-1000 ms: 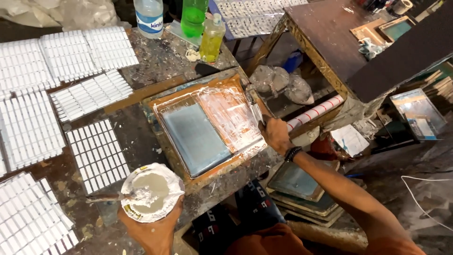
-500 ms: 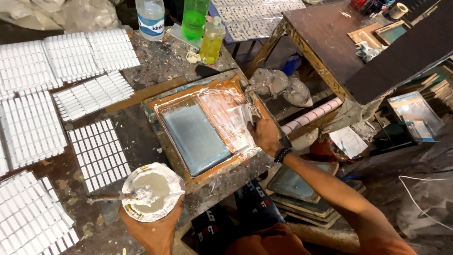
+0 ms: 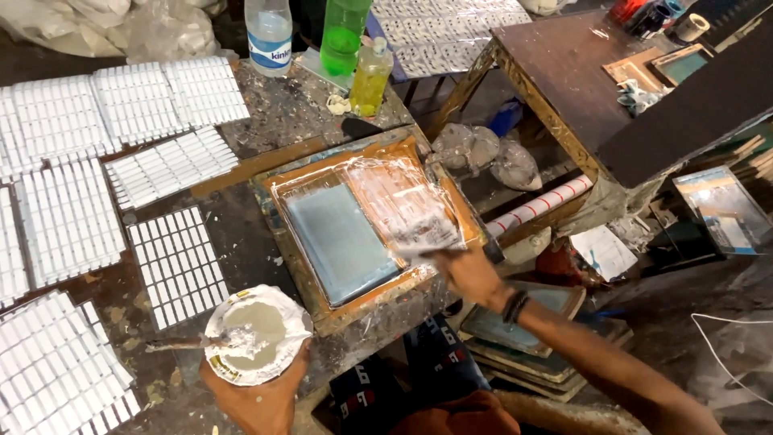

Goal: Applying white ink or paste onto a screen frame using a spatula as part of a screen printing process.

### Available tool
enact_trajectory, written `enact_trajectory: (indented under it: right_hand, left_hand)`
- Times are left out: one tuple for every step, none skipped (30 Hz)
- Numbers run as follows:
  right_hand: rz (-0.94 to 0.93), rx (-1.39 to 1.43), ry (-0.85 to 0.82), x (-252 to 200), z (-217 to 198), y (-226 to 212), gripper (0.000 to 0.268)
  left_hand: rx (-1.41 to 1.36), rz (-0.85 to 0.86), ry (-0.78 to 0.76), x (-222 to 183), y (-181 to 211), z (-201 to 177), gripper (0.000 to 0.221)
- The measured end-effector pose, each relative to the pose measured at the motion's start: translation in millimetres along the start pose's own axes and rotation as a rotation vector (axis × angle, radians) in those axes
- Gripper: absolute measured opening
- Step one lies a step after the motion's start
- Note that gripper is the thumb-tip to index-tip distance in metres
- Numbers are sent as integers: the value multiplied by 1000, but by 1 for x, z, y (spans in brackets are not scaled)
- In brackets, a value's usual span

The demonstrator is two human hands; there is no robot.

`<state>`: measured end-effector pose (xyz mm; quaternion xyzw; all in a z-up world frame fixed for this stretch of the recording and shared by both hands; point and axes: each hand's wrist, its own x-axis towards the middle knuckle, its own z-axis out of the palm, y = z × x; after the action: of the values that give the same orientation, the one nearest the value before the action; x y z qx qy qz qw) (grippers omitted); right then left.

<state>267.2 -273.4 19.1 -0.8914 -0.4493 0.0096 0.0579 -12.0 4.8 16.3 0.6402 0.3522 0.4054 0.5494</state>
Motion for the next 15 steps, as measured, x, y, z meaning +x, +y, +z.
enact_trajectory:
  right_hand:
    - [-1, -62, -121, -8, 7, -5, 42]
    - [4, -59, -120, -11, 6, -8, 42]
    - [-13, -56, -157, -15, 4, -10, 43]
    - [-26, -51, -193, -20, 3, -14, 43]
    - [-16, -45, -191, -19, -2, -15, 43]
    - [-57, 14, -55, -18, -9, -15, 41]
    - [-96, 72, 82, -15, -15, -16, 39]
    - [-103, 69, 85, -2, -18, 0, 39]
    - [-9, 116, 119, 11, -21, 14, 31]
    - [87, 164, 150, 22, -23, 28, 26]
    - [82, 162, 149, 40, -20, 46, 26]
    - [204, 195, 72, 53, -16, 64, 28]
    - [327, 227, -5, 66, -12, 82, 30]
    - [326, 225, -8, 72, -2, 94, 30]
    - [195, 155, 43, 79, 8, 106, 26]
  left_hand:
    - [6, 0, -6, 1, 1, 0, 113]
    - [8, 1, -12, 1, 0, 1, 113]
    - [-7, -36, -5, 0, 0, 2, 112]
    - [-20, -72, -3, 0, -1, 3, 111]
    - [-17, -70, -14, 1, 1, 4, 111]
    - [3, -60, -14, 1, 3, 5, 111]
    - [24, -49, -15, 1, 6, 5, 110]
    - [20, -46, -8, 2, 5, 7, 110]
    - [-54, -8, -25, 2, 5, 8, 112]
    - [-127, 27, -43, 1, 5, 9, 115]
    - [-128, 27, -39, 2, 5, 10, 115]
    - [-112, 24, -40, 1, 4, 11, 114]
    - [-95, 22, -42, -1, 4, 12, 113]
    - [-96, 18, -41, -2, 6, 14, 113]
    - [-44, -21, -23, -3, 8, 16, 111]
